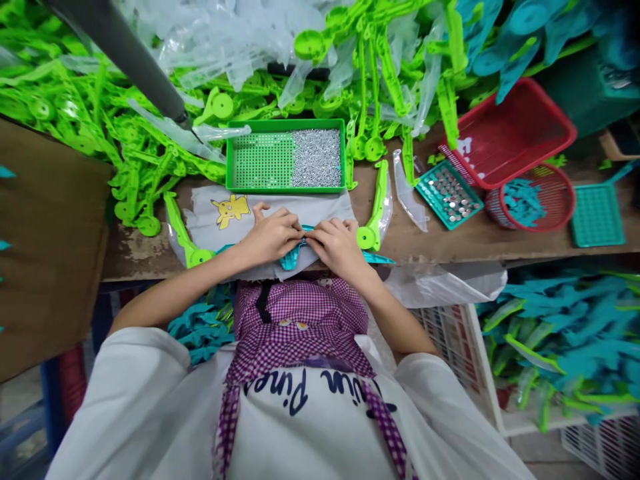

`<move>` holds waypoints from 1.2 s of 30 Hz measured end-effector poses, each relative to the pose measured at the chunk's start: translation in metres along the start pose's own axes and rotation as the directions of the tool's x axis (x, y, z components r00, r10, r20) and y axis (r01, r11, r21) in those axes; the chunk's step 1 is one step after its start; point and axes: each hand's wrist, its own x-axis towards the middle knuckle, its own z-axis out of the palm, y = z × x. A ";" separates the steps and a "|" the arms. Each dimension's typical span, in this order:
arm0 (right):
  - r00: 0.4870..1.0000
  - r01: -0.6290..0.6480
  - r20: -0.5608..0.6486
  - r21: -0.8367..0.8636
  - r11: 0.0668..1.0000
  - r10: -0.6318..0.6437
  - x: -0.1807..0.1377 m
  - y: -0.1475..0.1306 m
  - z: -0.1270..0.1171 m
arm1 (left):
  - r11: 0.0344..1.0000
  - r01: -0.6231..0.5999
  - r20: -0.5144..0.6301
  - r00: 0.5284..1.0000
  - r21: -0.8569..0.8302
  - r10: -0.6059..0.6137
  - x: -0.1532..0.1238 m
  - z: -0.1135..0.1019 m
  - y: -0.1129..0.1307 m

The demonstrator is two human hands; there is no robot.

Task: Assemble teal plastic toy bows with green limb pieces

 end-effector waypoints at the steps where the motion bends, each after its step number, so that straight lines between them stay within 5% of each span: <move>1: 1.000 -0.002 0.001 0.003 1.000 0.002 0.000 0.000 0.001 | 1.000 -0.007 0.014 1.000 0.010 0.007 0.000 -0.001 0.000; 4: 0.999 0.031 -0.031 0.049 0.998 -0.029 -0.006 0.001 -0.005 | 0.995 -0.041 0.034 0.999 0.088 0.038 0.002 -0.001 0.001; 8: 0.960 -0.001 -0.274 0.204 0.979 0.059 -0.021 0.006 -0.039 | 0.961 -0.165 0.053 0.986 0.220 0.157 0.002 -0.002 0.003; 14: 0.648 0.037 -0.711 0.386 0.922 0.271 -0.010 0.000 -0.097 | 0.878 -0.304 0.153 0.952 0.369 0.265 0.000 -0.008 0.015; 16: 0.694 0.076 -0.690 0.353 0.933 0.204 -0.010 -0.004 -0.092 | 0.864 -0.319 0.187 0.946 0.389 0.265 0.001 -0.011 0.019; 19: 0.875 0.071 -0.482 0.215 0.974 0.043 -0.026 -0.002 -0.062 | 0.846 -0.326 0.215 0.942 0.422 0.257 0.002 -0.014 0.024; 22: 0.952 0.032 -0.305 0.041 0.999 -0.018 -0.049 0.009 -0.028 | 0.837 -0.314 0.206 0.947 0.448 0.245 0.003 -0.013 0.027; 29: 0.980 0.039 -0.192 -0.081 0.996 -0.054 -0.068 0.022 -0.009 | 0.894 -0.162 0.084 0.987 0.417 0.139 0.011 -0.003 0.036; 36: 0.989 0.021 -0.144 -0.159 0.987 -0.045 -0.074 0.019 -0.007 | 0.929 -0.018 0.122 0.992 0.369 -0.029 0.031 -0.005 0.042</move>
